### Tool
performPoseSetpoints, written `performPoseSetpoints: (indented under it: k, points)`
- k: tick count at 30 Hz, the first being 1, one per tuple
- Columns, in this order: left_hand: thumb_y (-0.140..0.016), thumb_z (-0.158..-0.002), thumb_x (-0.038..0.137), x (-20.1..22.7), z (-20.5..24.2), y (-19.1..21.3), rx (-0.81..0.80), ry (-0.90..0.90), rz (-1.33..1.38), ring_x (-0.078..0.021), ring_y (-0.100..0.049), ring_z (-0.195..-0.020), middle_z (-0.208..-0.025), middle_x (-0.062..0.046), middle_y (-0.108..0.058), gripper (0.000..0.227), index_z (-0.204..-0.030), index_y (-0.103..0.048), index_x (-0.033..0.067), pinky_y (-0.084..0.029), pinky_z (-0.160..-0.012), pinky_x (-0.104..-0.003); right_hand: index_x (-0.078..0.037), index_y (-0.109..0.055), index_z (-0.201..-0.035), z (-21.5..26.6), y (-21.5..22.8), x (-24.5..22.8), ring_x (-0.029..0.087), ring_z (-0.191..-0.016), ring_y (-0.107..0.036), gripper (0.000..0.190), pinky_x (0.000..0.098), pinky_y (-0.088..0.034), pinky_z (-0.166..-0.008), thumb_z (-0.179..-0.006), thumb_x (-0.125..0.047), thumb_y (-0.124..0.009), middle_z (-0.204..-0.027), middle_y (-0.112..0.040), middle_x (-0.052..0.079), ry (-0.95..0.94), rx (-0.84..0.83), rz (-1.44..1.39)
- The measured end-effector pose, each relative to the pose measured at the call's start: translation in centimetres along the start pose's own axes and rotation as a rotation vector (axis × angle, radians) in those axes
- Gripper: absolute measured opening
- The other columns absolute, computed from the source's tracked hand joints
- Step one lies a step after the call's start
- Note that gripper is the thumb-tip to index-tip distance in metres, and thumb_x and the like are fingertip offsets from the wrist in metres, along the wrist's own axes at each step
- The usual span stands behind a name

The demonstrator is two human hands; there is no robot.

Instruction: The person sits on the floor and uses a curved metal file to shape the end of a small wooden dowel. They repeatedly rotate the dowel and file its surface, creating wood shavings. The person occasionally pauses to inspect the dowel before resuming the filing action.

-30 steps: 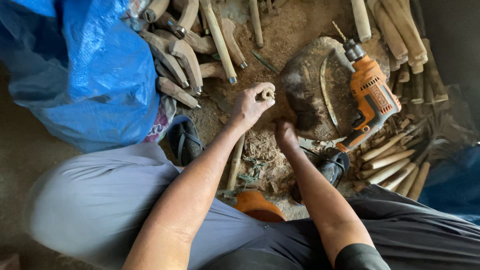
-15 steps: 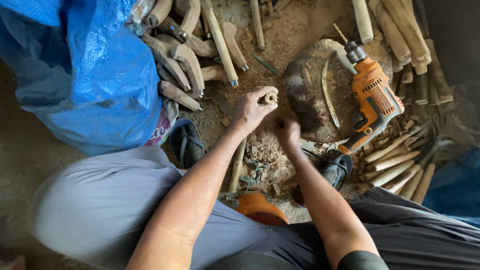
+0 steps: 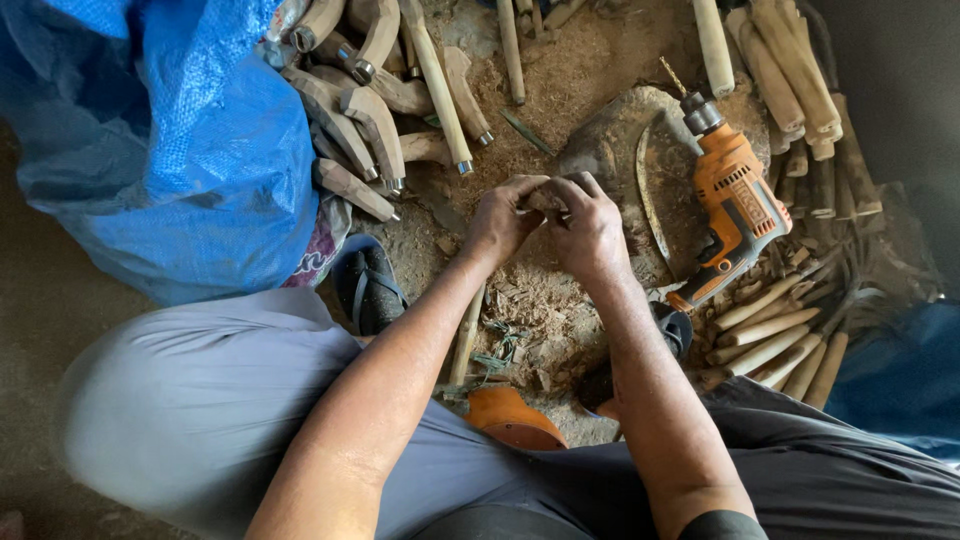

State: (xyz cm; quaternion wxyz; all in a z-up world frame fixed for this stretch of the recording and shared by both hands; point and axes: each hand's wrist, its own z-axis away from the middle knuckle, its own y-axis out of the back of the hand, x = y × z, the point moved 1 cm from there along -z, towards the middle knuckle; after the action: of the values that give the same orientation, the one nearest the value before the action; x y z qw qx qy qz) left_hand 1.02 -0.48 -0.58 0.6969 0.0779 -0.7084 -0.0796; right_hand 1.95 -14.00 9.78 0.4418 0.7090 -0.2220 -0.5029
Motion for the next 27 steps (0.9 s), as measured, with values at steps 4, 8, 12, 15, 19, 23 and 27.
performPoseSetpoints:
  k: [4,8,12,15,19,23,27]
  points:
    - [-0.076,-0.092,0.013,-0.4,-0.1,-0.4,0.013,-0.053,0.004,-0.0213,-0.072,-0.113,-0.126,-0.008,-0.072,0.037,-0.128,-0.065,0.0162,-0.06,-0.1,-0.036,-0.002,-0.061,-0.134,0.1,-0.8,0.9,0.029,-0.097,-0.073,0.046,0.0375,-0.064,-0.081,-0.089,0.007,-0.067,-0.118,-0.069,0.018,-0.086,-0.024,0.05]
    - [-0.076,-0.091,0.015,-0.6,-0.3,-0.5,-0.019,0.074,0.009,-0.0193,-0.073,-0.107,-0.118,-0.006,-0.072,0.045,-0.132,-0.059,0.0223,-0.065,-0.09,-0.035,-0.004,-0.068,-0.121,0.2,-1.4,1.8,0.027,-0.099,-0.074,0.023,0.0356,-0.065,-0.081,-0.098,0.001,-0.068,-0.119,-0.069,0.016,-0.038,0.12,0.016]
    - [-0.077,-0.09,0.013,-0.7,-0.2,-0.7,-0.047,0.123,0.098,-0.0189,-0.072,-0.102,-0.112,-0.006,-0.073,0.042,-0.127,-0.061,0.0222,-0.065,-0.086,-0.035,-0.005,-0.075,-0.104,0.5,-1.8,2.6,0.024,-0.096,-0.074,0.008,0.0358,-0.065,-0.082,-0.097,-0.004,-0.072,-0.11,-0.073,0.011,0.033,0.133,0.047]
    - [-0.074,-0.09,0.021,-0.9,-0.5,-0.6,-0.039,0.066,0.138,-0.0169,-0.071,-0.095,-0.109,-0.005,-0.072,0.035,-0.123,-0.062,0.0204,-0.064,-0.083,-0.033,-0.007,-0.077,-0.101,0.3,-2.1,3.0,0.023,-0.094,-0.072,0.008,0.0361,-0.065,-0.08,-0.094,-0.008,-0.074,-0.105,-0.074,0.011,0.01,0.119,0.1]
    - [-0.058,-0.097,0.032,-1.7,-0.5,-0.1,-0.056,0.052,0.187,-0.0144,-0.07,-0.088,-0.104,-0.003,-0.074,0.028,-0.12,-0.065,0.019,-0.062,-0.077,-0.033,-0.007,-0.078,-0.106,0.3,-2.0,2.9,0.024,-0.095,-0.07,0.011,0.0362,-0.064,-0.079,-0.097,-0.007,-0.073,-0.107,-0.073,0.013,-0.013,0.132,0.108]
    - [-0.05,-0.101,0.034,-2.4,-0.5,0.3,-0.097,0.225,0.238,-0.0201,-0.054,-0.071,-0.089,-0.01,-0.065,0.036,-0.127,-0.069,0.0189,-0.048,-0.06,-0.038,-0.003,-0.075,-0.114,0.2,-1.1,2.4,0.025,-0.096,-0.07,0.016,0.0359,-0.064,-0.08,-0.099,-0.003,-0.069,-0.114,-0.07,0.016,0.037,0.032,-0.021]
    - [-0.052,-0.102,0.035,-2.6,-0.5,0.1,-0.025,0.086,0.398,-0.0134,-0.067,-0.089,-0.107,-0.002,-0.075,0.035,-0.128,-0.07,0.0195,-0.059,-0.077,-0.031,-0.003,-0.076,-0.109,0.2,-0.5,1.8,0.026,-0.095,-0.072,0.018,0.0376,-0.064,-0.081,-0.092,-0.003,-0.074,-0.111,-0.07,0.016,-0.007,0.032,-0.059]
